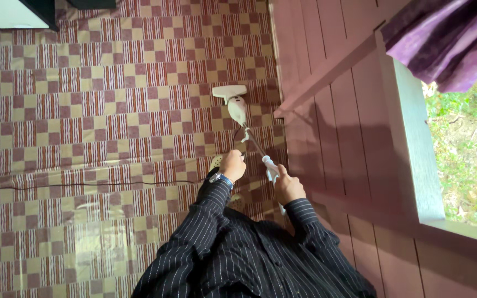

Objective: The person uses a handheld vacuum cleaner to clean a patterned tiled floor. They move the vacuum back and forth across the surface, covering the area near a pink wooden wall and a window.

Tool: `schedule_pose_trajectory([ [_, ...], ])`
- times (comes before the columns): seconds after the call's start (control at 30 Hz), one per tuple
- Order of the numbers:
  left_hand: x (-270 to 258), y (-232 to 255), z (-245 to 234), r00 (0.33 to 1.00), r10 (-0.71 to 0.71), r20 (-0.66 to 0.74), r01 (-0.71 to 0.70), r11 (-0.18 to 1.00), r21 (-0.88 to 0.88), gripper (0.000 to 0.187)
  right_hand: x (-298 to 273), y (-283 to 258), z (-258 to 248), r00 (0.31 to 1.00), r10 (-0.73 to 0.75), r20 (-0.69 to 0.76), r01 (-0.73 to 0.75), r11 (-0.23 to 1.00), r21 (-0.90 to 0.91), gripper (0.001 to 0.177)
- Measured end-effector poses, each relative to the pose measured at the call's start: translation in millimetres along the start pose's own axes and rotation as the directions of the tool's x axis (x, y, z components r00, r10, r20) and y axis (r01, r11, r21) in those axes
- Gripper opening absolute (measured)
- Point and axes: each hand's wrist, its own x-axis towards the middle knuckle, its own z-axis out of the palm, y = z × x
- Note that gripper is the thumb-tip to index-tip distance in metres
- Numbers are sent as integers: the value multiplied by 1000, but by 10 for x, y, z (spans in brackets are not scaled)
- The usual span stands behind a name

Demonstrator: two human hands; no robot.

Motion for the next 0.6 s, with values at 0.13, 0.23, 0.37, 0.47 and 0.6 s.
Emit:
schedule_pose_trajectory([
  [0.13, 192, -45, -82, 998, 30, -51, -33, 997, -71, 12, 267, -155, -86, 1000, -10, 1, 10, 1000, 13, 54],
  [0.23, 398, -74, -176, 997, 46, -65, -52, 994, -96, 12, 520, -292, -165, 1000, 1, 5, -1, 1000, 11, 55],
  [0.37, 688, -80, -270, 997, 39, -67, -47, 992, -116, 12, 873, -485, -266, 1000, 7, 19, -8, 1000, 13, 54],
  [0.47, 877, -79, -375, 992, 91, -91, -99, 990, -97, 11, 1106, -650, -343, 1000, -2, 3, 2, 1000, 19, 54],
  [0.6, 1082, -50, -498, 990, 67, -124, -79, 992, -98, 12, 1413, -891, -436, 1000, 8, 3, -8, 1000, 13, 51],
])
